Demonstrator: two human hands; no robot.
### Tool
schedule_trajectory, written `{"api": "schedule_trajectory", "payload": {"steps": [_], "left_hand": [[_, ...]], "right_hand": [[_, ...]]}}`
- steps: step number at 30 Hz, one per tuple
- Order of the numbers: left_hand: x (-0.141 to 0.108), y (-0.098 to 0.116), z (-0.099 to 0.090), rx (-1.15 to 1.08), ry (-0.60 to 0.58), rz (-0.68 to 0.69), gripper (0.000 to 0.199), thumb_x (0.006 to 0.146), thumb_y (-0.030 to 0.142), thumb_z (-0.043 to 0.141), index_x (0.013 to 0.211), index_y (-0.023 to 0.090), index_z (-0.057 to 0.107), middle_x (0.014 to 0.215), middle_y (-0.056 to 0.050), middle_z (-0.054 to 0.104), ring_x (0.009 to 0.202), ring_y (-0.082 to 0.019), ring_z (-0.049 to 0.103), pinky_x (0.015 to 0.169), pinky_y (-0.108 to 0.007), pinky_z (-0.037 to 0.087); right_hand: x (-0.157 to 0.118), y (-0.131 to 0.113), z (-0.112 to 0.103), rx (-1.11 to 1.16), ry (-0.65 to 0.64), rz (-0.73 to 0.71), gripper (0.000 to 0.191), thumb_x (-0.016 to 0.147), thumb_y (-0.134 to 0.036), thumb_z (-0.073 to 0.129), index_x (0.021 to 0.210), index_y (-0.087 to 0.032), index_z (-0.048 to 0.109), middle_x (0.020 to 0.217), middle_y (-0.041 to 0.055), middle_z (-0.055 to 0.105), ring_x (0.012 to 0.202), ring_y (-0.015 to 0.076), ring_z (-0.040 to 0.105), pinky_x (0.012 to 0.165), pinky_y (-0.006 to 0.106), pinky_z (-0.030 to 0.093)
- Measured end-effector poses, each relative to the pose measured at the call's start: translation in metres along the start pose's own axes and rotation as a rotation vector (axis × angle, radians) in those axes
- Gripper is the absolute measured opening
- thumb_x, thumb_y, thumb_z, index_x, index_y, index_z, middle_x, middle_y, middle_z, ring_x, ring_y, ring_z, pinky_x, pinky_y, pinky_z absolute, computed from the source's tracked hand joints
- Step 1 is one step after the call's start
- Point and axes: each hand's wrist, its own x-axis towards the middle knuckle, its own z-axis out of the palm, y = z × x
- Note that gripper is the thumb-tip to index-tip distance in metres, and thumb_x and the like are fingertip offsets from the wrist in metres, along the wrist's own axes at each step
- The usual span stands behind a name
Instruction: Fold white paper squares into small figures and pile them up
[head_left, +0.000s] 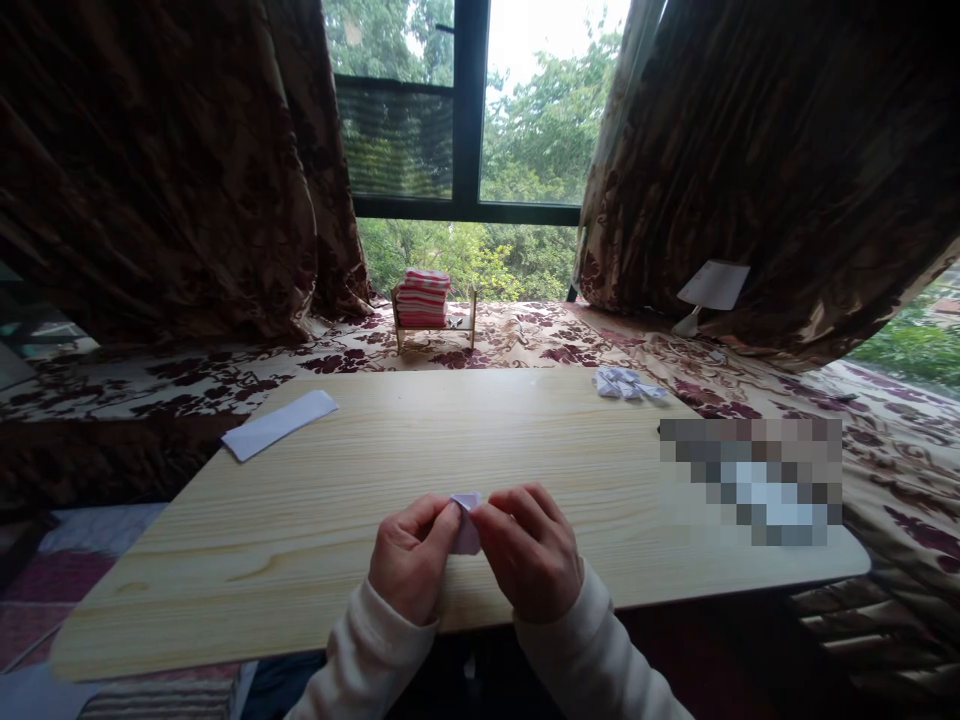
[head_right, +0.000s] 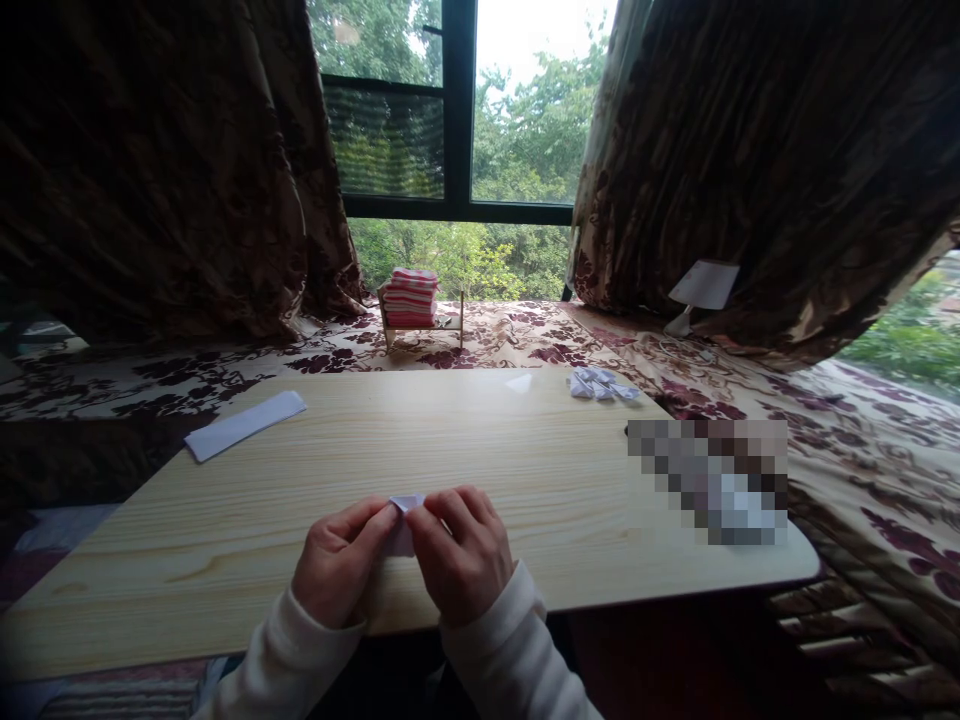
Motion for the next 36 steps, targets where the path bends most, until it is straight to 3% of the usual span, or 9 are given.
{"api": "schedule_trajectory", "payload": {"steps": [8, 14, 22, 30, 36], "left_hand": [[0.0016, -0.0062, -0.001, -0.012, 0.002, -0.058, 0.022, 0.068, 0.033, 0.059, 0.059, 0.014, 0.065, 0.052, 0.001, 0.057, 0.053, -0.012, 0.049, 0.05, -0.021, 0.038], [0.0026, -0.0045, -0.0023, -0.015, -0.015, -0.016, 0.03, 0.07, 0.036, 0.057, 0.049, 0.015, 0.059, 0.046, 0.002, 0.052, 0.049, -0.01, 0.045, 0.048, -0.021, 0.036], [0.0029, -0.0043, -0.0015, 0.025, -0.019, -0.044, 0.026, 0.069, 0.035, 0.06, 0.055, 0.014, 0.065, 0.054, -0.002, 0.062, 0.055, -0.015, 0.054, 0.052, -0.022, 0.042], [-0.001, -0.0047, -0.0007, 0.016, 0.132, 0.017, 0.024, 0.07, 0.035, 0.06, 0.069, 0.014, 0.071, 0.055, -0.001, 0.062, 0.054, -0.014, 0.053, 0.05, -0.021, 0.041], [-0.0014, -0.0053, -0.0019, -0.008, 0.128, 0.031, 0.023, 0.07, 0.035, 0.06, 0.066, 0.014, 0.07, 0.052, 0.0, 0.06, 0.052, -0.013, 0.05, 0.049, -0.021, 0.038]], "right_hand": [[0.0002, -0.0013, -0.0011, -0.081, -0.021, -0.107, 0.019, 0.079, -0.006, 0.052, 0.091, -0.017, 0.062, 0.074, 0.0064, 0.062, 0.069, 0.017, 0.05, 0.06, 0.031, 0.042], [-0.0045, 0.0026, 0.0011, -0.114, -0.039, -0.135, 0.018, 0.081, -0.007, 0.051, 0.091, -0.018, 0.061, 0.077, 0.0056, 0.062, 0.07, 0.0167, 0.051, 0.061, 0.031, 0.041], [-0.0057, 0.0014, -0.0006, -0.083, -0.073, -0.146, 0.024, 0.079, -0.007, 0.053, 0.098, -0.021, 0.06, 0.078, 0.0058, 0.062, 0.073, 0.0178, 0.052, 0.063, 0.032, 0.041], [-0.0011, 0.0029, -0.006, 0.06, 0.06, 0.081, 0.028, 0.073, -0.012, 0.058, 0.1, -0.018, 0.057, 0.086, 0.0085, 0.057, 0.079, 0.0195, 0.052, 0.068, 0.036, 0.046], [-0.0019, 0.0043, -0.0024, 0.083, -0.01, 0.047, 0.016, 0.075, -0.006, 0.052, 0.084, -0.018, 0.059, 0.072, 0.0047, 0.058, 0.069, 0.016, 0.05, 0.062, 0.031, 0.045]]}}
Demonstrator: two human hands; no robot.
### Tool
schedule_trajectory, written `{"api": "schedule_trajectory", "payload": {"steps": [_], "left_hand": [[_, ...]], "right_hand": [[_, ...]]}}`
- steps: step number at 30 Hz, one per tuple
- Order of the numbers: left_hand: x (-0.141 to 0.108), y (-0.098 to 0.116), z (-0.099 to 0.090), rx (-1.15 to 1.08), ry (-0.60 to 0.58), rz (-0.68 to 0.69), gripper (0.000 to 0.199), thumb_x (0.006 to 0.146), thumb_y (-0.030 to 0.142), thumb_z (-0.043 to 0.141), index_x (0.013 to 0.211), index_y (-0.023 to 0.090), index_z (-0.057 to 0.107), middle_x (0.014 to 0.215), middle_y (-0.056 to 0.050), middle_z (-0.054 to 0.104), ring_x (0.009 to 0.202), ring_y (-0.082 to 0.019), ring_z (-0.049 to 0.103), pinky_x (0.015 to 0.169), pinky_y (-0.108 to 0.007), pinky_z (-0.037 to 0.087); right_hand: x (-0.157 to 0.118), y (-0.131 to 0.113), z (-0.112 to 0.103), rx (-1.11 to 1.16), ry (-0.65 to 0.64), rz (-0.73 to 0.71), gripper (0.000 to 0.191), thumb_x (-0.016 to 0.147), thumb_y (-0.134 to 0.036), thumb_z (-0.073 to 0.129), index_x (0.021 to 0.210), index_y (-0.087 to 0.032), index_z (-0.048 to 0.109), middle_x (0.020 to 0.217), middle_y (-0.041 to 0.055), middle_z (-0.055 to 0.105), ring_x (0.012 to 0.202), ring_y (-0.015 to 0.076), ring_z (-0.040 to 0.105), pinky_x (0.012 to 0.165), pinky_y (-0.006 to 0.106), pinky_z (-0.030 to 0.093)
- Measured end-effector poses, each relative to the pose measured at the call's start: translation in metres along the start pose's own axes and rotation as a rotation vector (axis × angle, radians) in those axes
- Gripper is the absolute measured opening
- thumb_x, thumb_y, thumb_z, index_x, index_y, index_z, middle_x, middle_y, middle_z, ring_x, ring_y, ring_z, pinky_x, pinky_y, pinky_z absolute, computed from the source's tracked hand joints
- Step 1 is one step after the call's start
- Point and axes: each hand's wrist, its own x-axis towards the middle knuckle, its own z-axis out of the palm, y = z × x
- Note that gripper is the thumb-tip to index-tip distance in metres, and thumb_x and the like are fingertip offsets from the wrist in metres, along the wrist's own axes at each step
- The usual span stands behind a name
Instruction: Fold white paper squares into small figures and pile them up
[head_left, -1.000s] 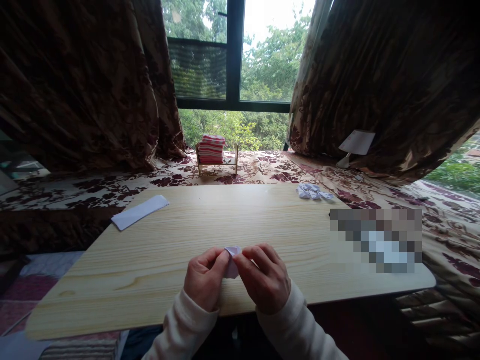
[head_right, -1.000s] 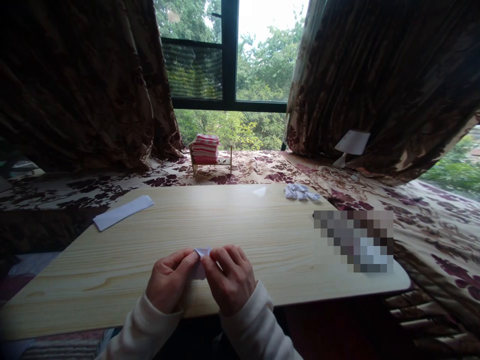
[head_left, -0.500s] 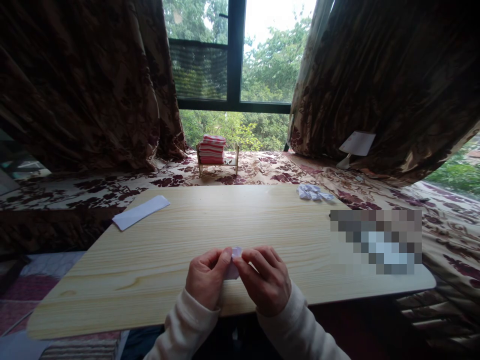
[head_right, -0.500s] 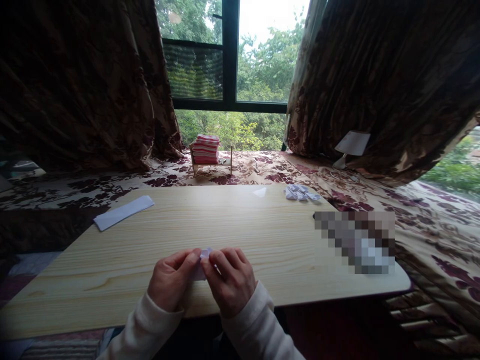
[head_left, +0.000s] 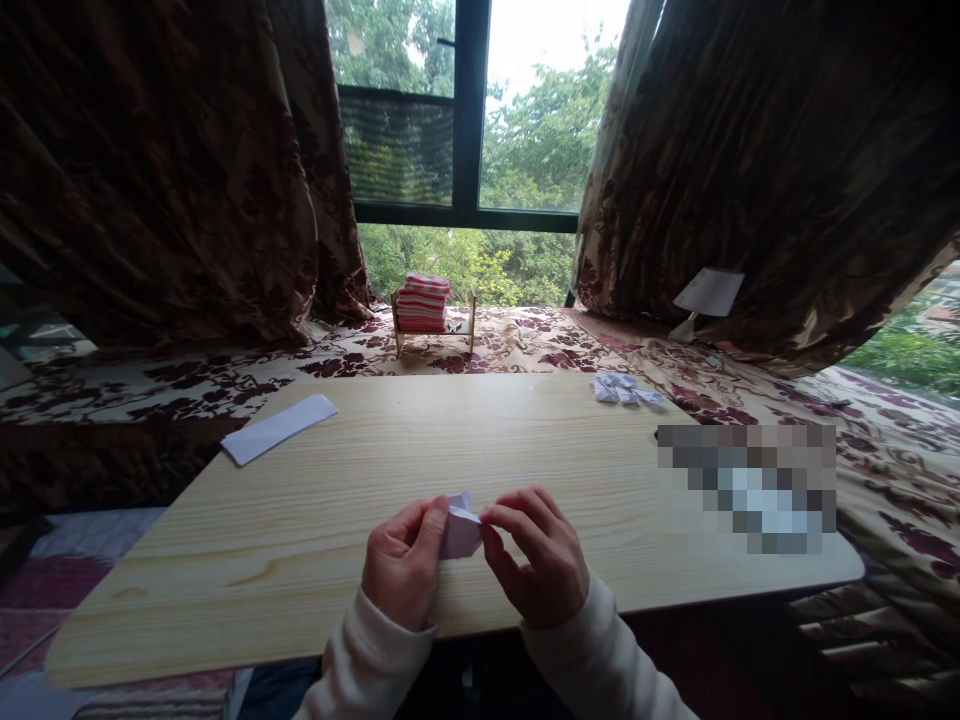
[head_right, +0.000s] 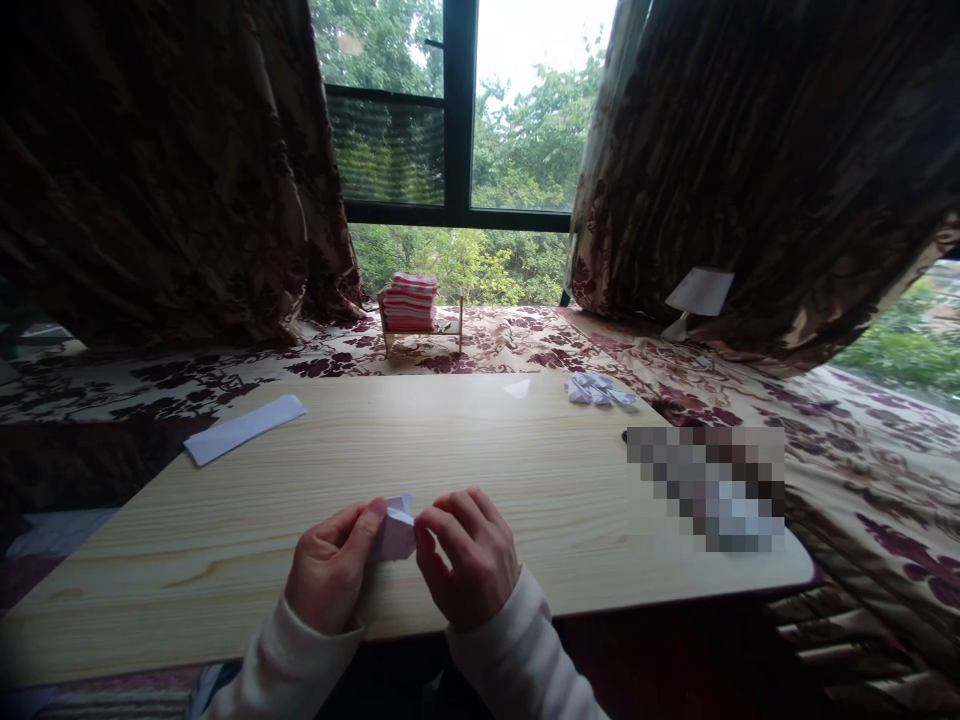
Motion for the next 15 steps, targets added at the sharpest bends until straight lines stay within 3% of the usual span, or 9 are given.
{"api": "schedule_trajectory", "payload": {"steps": [5, 11, 15], "left_hand": [[0.0004, -0.0006, -0.0001, -0.011, 0.034, 0.006, 0.022, 0.069, 0.033, 0.06, 0.061, 0.014, 0.068, 0.052, 0.0, 0.059, 0.052, -0.014, 0.05, 0.047, -0.021, 0.037], [-0.0015, -0.0003, 0.0005, 0.076, 0.018, 0.093, 0.02, 0.072, 0.032, 0.058, 0.066, 0.016, 0.068, 0.054, 0.001, 0.058, 0.054, -0.013, 0.05, 0.052, -0.021, 0.039], [-0.0034, 0.0018, 0.0013, 0.114, -0.002, 0.15, 0.021, 0.074, 0.032, 0.056, 0.064, 0.017, 0.066, 0.059, 0.0, 0.059, 0.058, -0.014, 0.053, 0.057, -0.021, 0.041]], "right_hand": [[0.0001, 0.001, 0.0011, -0.025, -0.056, -0.045, 0.02, 0.078, -0.006, 0.049, 0.084, -0.02, 0.061, 0.071, 0.0039, 0.061, 0.066, 0.0154, 0.05, 0.061, 0.03, 0.043], [0.0039, -0.0021, -0.0042, 0.228, -0.099, 0.22, 0.017, 0.081, -0.014, 0.046, 0.08, -0.018, 0.063, 0.073, 0.0046, 0.059, 0.071, 0.0162, 0.054, 0.064, 0.03, 0.046], [0.0037, -0.0035, -0.0025, 0.198, -0.129, 0.268, 0.015, 0.081, -0.019, 0.049, 0.078, -0.017, 0.063, 0.07, 0.0041, 0.057, 0.069, 0.0164, 0.053, 0.063, 0.031, 0.044]]}}
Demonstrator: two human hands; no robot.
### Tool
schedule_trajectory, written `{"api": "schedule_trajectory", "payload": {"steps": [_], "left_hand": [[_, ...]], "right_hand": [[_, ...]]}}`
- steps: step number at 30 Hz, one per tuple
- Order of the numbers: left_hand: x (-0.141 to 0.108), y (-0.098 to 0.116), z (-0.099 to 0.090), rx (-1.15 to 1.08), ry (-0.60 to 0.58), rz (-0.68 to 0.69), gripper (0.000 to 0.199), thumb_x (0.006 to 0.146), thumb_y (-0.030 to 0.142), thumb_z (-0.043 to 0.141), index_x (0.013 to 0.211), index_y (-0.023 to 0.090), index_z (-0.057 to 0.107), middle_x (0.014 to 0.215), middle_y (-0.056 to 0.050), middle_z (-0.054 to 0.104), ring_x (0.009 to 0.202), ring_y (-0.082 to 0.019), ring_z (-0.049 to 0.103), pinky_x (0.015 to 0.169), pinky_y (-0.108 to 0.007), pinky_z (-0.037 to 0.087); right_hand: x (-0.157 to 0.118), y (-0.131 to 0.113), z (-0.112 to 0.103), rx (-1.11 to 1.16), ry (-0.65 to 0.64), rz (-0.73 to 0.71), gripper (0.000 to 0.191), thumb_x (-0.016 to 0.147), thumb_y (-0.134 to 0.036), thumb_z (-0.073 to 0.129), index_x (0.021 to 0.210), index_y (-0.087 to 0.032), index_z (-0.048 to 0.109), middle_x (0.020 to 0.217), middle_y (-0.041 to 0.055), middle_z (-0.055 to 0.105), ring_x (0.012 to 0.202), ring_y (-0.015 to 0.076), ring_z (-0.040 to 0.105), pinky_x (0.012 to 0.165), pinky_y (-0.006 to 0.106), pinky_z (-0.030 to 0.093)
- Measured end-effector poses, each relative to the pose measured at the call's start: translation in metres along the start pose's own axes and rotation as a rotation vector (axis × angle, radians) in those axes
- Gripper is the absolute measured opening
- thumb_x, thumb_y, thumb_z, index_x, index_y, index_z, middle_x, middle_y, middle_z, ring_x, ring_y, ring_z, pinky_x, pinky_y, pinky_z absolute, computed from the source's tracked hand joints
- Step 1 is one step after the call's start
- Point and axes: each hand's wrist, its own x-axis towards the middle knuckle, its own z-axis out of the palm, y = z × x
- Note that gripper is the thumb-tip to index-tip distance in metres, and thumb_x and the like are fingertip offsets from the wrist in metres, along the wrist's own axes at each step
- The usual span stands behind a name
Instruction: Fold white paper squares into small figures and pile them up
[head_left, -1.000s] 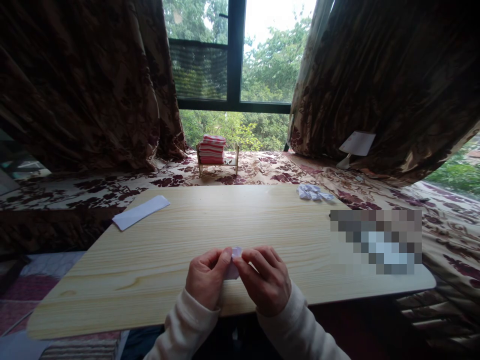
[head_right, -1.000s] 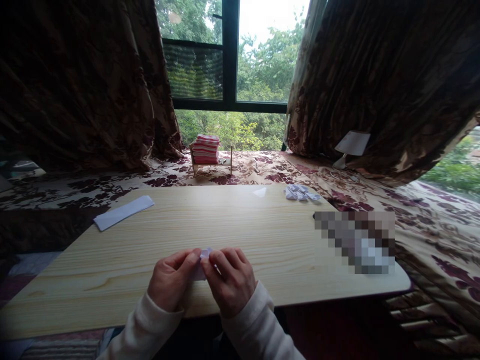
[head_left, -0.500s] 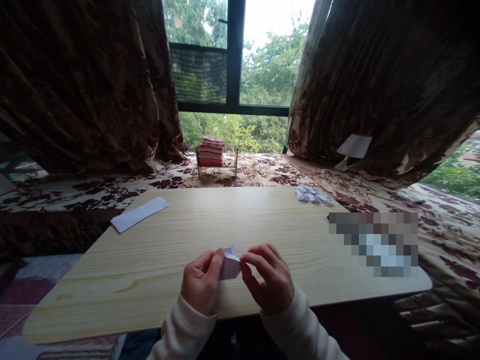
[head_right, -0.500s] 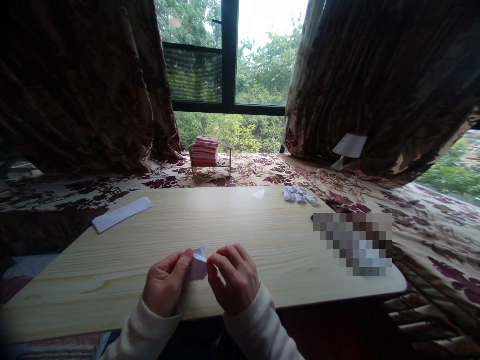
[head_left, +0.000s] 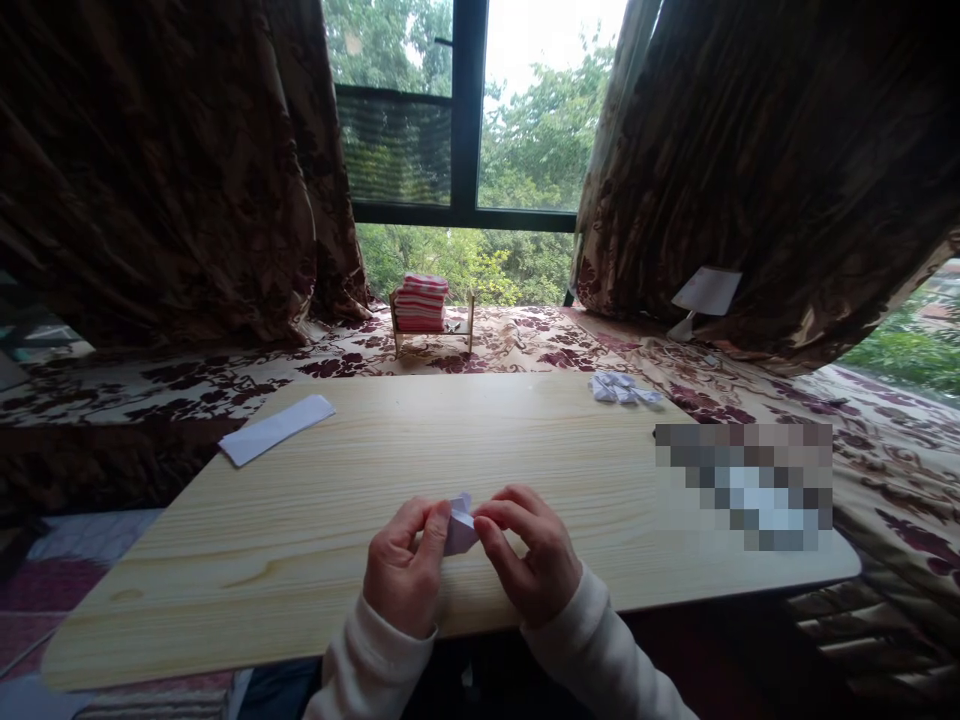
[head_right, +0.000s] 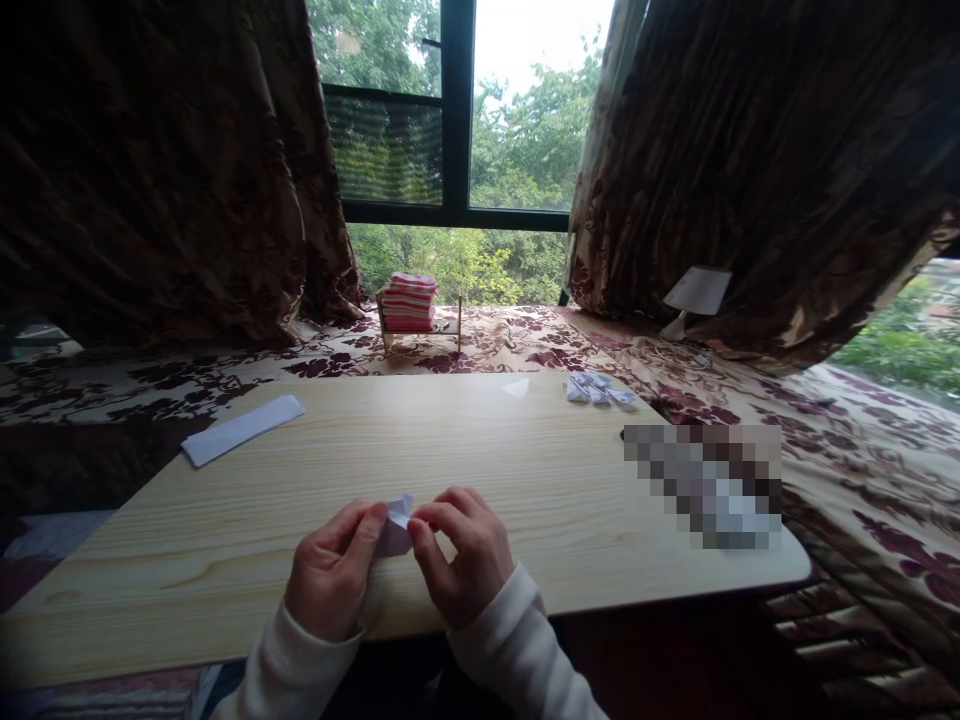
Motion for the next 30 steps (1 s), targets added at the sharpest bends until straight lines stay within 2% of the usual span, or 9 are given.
{"api": "schedule_trajectory", "payload": {"steps": [7, 13, 19, 25, 30], "left_hand": [[0.0, -0.001, 0.001, -0.019, -0.015, 0.026, 0.021, 0.075, 0.032, 0.055, 0.065, 0.017, 0.066, 0.063, -0.001, 0.061, 0.062, -0.015, 0.055, 0.061, -0.023, 0.043], [0.001, -0.001, 0.0, -0.056, -0.056, 0.006, 0.018, 0.076, 0.029, 0.055, 0.07, 0.016, 0.068, 0.062, 0.0, 0.059, 0.061, -0.014, 0.054, 0.06, -0.022, 0.041], [0.003, -0.006, 0.0, -0.07, -0.159, -0.017, 0.015, 0.075, 0.027, 0.058, 0.068, 0.016, 0.064, 0.065, 0.0, 0.059, 0.065, -0.014, 0.055, 0.063, -0.022, 0.042], [0.007, -0.018, -0.001, -0.005, -0.159, 0.078, 0.011, 0.074, 0.027, 0.059, 0.07, 0.017, 0.061, 0.078, -0.001, 0.056, 0.075, -0.014, 0.055, 0.07, -0.024, 0.043], [0.007, -0.018, -0.002, 0.065, -0.202, 0.121, 0.012, 0.075, 0.027, 0.059, 0.071, 0.017, 0.064, 0.078, -0.003, 0.056, 0.078, -0.016, 0.055, 0.074, -0.027, 0.043]], "right_hand": [[-0.002, 0.004, 0.003, -0.09, -0.015, -0.012, 0.009, 0.078, -0.021, 0.053, 0.079, -0.018, 0.061, 0.069, 0.0024, 0.053, 0.067, 0.0158, 0.049, 0.062, 0.03, 0.042], [-0.002, 0.006, 0.004, -0.123, -0.034, -0.006, 0.009, 0.08, -0.02, 0.05, 0.073, -0.018, 0.056, 0.068, 0.002, 0.05, 0.068, 0.0159, 0.047, 0.062, 0.03, 0.04], [-0.001, 0.005, 0.004, -0.097, -0.001, 0.007, 0.009, 0.08, -0.018, 0.05, 0.071, -0.017, 0.054, 0.067, 0.0017, 0.05, 0.067, 0.0153, 0.046, 0.062, 0.03, 0.039], [-0.002, 0.007, 0.004, -0.087, 0.054, 0.006, 0.01, 0.078, -0.019, 0.055, 0.068, -0.017, 0.054, 0.066, 0.0012, 0.05, 0.065, 0.0146, 0.046, 0.062, 0.029, 0.039], [-0.002, 0.01, 0.002, -0.131, 0.026, -0.019, 0.007, 0.079, -0.02, 0.054, 0.073, -0.019, 0.057, 0.069, 0.0019, 0.053, 0.07, 0.0159, 0.048, 0.064, 0.03, 0.04]]}}
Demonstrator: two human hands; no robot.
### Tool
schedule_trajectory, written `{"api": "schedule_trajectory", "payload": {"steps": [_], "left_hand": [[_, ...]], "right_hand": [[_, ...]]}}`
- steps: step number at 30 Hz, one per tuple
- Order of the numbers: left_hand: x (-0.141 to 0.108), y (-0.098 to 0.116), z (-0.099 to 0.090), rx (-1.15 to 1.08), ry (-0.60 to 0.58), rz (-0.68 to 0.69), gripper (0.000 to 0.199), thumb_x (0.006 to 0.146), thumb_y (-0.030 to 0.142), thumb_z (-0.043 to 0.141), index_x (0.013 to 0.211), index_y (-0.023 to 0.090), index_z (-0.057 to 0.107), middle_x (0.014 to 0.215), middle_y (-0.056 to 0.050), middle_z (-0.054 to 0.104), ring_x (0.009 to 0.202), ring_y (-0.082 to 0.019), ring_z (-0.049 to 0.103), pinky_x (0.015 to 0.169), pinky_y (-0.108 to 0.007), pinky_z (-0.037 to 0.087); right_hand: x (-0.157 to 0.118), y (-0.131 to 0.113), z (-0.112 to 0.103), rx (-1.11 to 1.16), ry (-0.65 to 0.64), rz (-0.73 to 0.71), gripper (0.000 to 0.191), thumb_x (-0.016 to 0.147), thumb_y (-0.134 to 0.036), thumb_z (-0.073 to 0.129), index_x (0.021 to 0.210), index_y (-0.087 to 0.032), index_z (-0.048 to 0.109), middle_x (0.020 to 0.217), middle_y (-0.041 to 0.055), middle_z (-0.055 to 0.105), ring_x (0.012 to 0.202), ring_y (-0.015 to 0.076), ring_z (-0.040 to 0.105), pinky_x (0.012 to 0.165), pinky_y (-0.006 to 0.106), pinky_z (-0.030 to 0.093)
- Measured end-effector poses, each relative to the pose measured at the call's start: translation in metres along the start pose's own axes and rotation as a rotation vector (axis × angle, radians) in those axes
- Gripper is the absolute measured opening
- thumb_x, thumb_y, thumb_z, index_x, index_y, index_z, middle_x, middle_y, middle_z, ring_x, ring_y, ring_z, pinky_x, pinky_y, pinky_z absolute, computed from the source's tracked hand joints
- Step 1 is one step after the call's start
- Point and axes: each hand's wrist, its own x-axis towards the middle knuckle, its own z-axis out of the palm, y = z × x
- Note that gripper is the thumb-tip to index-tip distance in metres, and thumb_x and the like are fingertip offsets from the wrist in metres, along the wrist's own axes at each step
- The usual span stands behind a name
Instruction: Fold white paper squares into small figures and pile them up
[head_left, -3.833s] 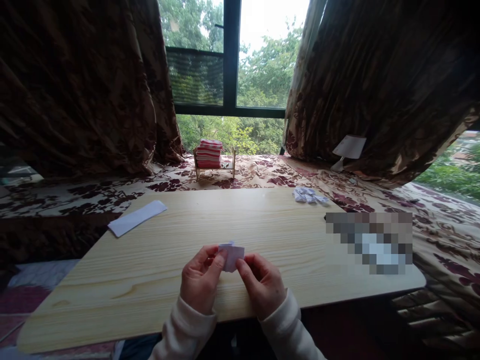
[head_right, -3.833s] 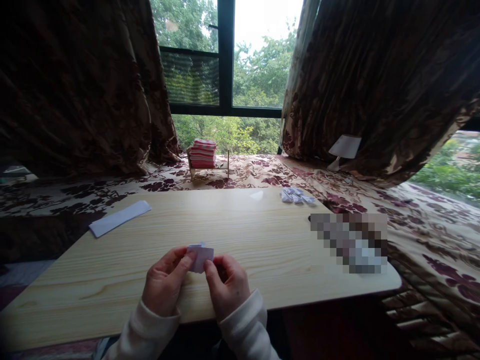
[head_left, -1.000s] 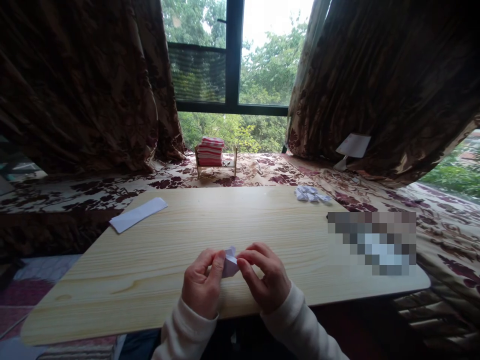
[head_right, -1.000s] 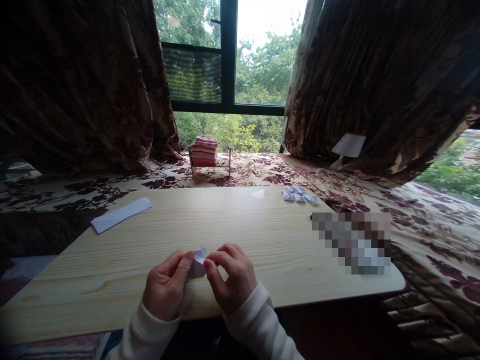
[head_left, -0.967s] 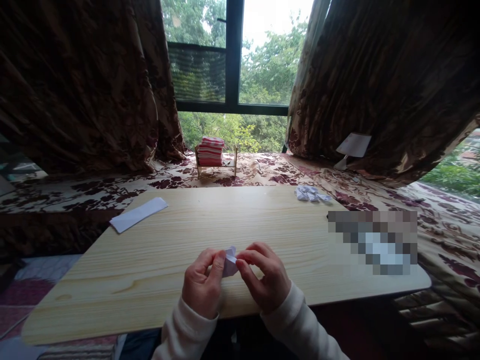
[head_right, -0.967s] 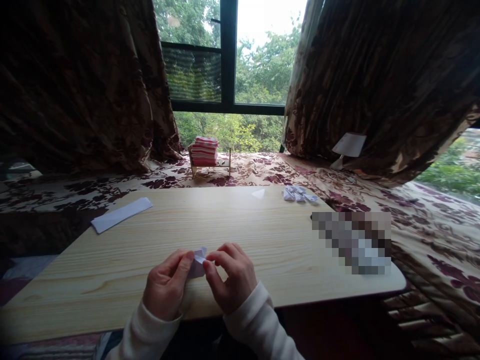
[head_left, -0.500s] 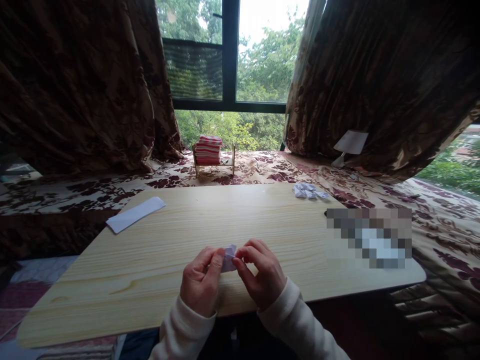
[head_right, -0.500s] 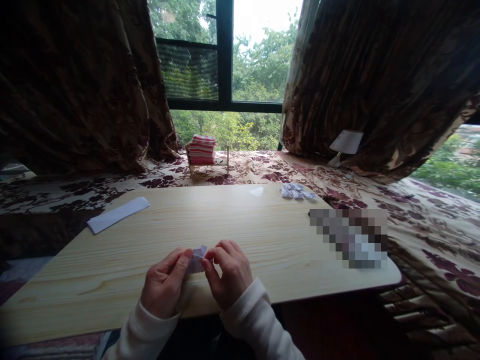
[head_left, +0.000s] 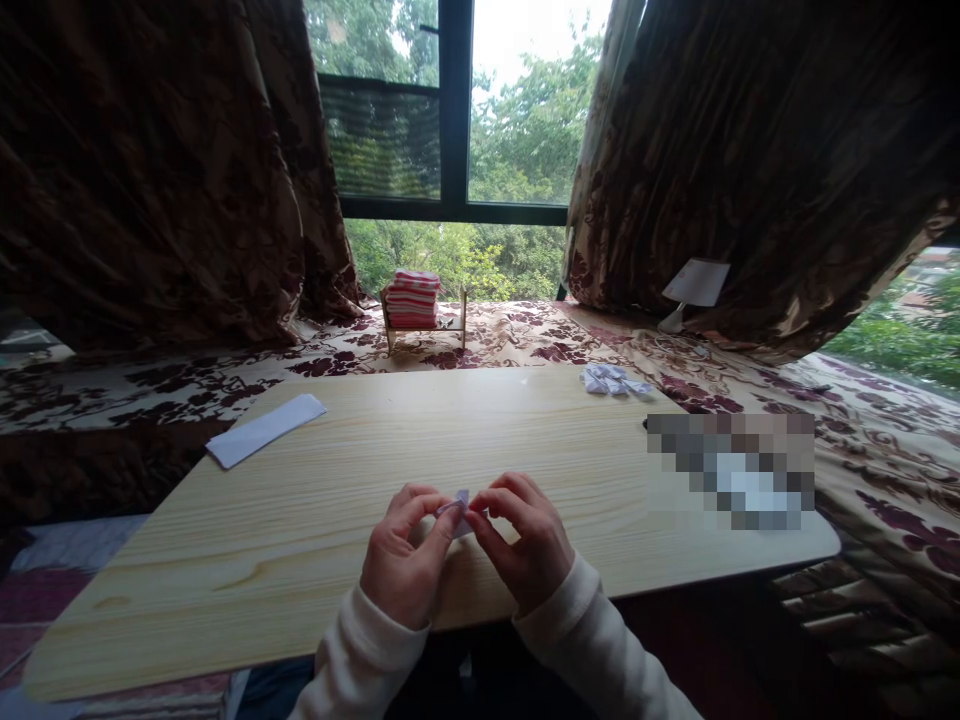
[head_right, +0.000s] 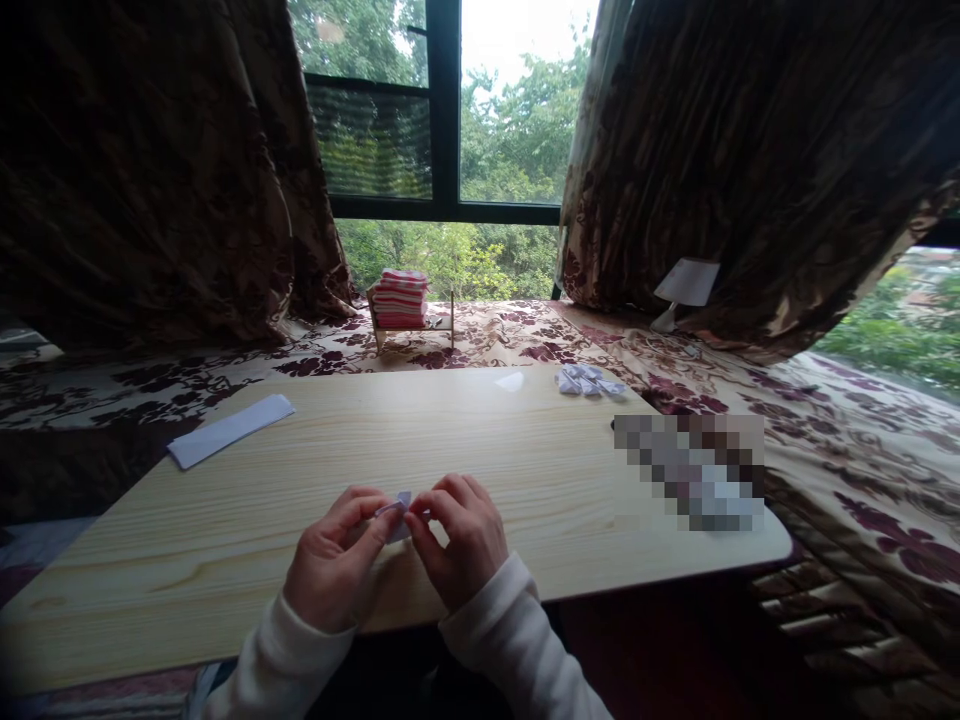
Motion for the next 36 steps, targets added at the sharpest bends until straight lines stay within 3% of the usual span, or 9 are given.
{"api": "schedule_trajectory", "payload": {"steps": [7, 12, 17, 21, 26, 31, 36], "left_hand": [[-0.002, -0.007, 0.001, -0.001, 0.101, 0.036, 0.009, 0.072, 0.028, 0.064, 0.073, 0.02, 0.069, 0.08, -0.003, 0.056, 0.081, -0.018, 0.054, 0.075, -0.03, 0.043], [-0.002, -0.007, 0.001, 0.046, 0.1, 0.092, 0.007, 0.073, 0.025, 0.064, 0.073, 0.021, 0.069, 0.079, -0.002, 0.054, 0.08, -0.017, 0.053, 0.076, -0.031, 0.043], [-0.005, 0.003, 0.0, 0.185, 0.208, 0.297, 0.02, 0.073, 0.017, 0.063, 0.091, 0.022, 0.065, 0.095, -0.004, 0.049, 0.093, -0.019, 0.05, 0.082, -0.034, 0.042], [-0.007, 0.008, 0.0, 0.394, 0.171, 0.438, 0.021, 0.074, 0.012, 0.06, 0.089, 0.025, 0.066, 0.093, -0.004, 0.05, 0.09, -0.019, 0.049, 0.081, -0.036, 0.041], [-0.004, 0.008, 0.001, 0.585, 0.167, 0.501, 0.021, 0.073, 0.013, 0.059, 0.089, 0.025, 0.067, 0.084, -0.004, 0.054, 0.085, -0.02, 0.05, 0.078, -0.038, 0.039], [0.004, 0.005, -0.002, 0.678, 0.162, 0.544, 0.011, 0.073, 0.015, 0.06, 0.081, 0.022, 0.064, 0.082, -0.004, 0.062, 0.088, -0.022, 0.054, 0.084, -0.041, 0.034], [0.007, 0.001, -0.007, 0.657, 0.049, 0.551, 0.012, 0.074, 0.015, 0.056, 0.085, 0.021, 0.06, 0.082, -0.002, 0.067, 0.088, -0.021, 0.057, 0.09, -0.041, 0.032]], "right_hand": [[0.001, 0.0, 0.001, -0.031, -0.039, -0.019, 0.005, 0.078, -0.02, 0.055, 0.075, -0.018, 0.058, 0.07, 0.0022, 0.053, 0.07, 0.0163, 0.048, 0.065, 0.031, 0.04], [0.001, 0.0, 0.003, -0.078, -0.071, -0.047, 0.012, 0.082, -0.016, 0.047, 0.072, -0.017, 0.055, 0.07, 0.0033, 0.051, 0.071, 0.0168, 0.047, 0.065, 0.031, 0.039], [0.0, 0.001, 0.001, -0.108, -0.027, -0.018, 0.009, 0.081, -0.016, 0.048, 0.074, -0.017, 0.055, 0.069, 0.0029, 0.051, 0.069, 0.0169, 0.046, 0.065, 0.031, 0.037], [-0.001, 0.002, 0.001, -0.131, -0.017, -0.017, 0.009, 0.08, -0.016, 0.049, 0.074, -0.017, 0.055, 0.069, 0.0033, 0.052, 0.07, 0.0171, 0.045, 0.065, 0.032, 0.036], [0.0, 0.0, 0.001, -0.22, 0.003, -0.064, 0.012, 0.082, -0.017, 0.047, 0.075, -0.017, 0.056, 0.071, 0.004, 0.053, 0.071, 0.0171, 0.046, 0.065, 0.031, 0.034], [0.001, -0.001, -0.003, -0.308, 0.023, -0.1, 0.016, 0.084, -0.018, 0.046, 0.072, -0.019, 0.057, 0.07, 0.0031, 0.052, 0.071, 0.0167, 0.045, 0.067, 0.031, 0.032], [0.002, 0.001, -0.005, -0.307, 0.019, -0.096, 0.013, 0.083, -0.017, 0.048, 0.074, -0.02, 0.056, 0.071, 0.003, 0.052, 0.072, 0.0171, 0.045, 0.066, 0.031, 0.031]]}}
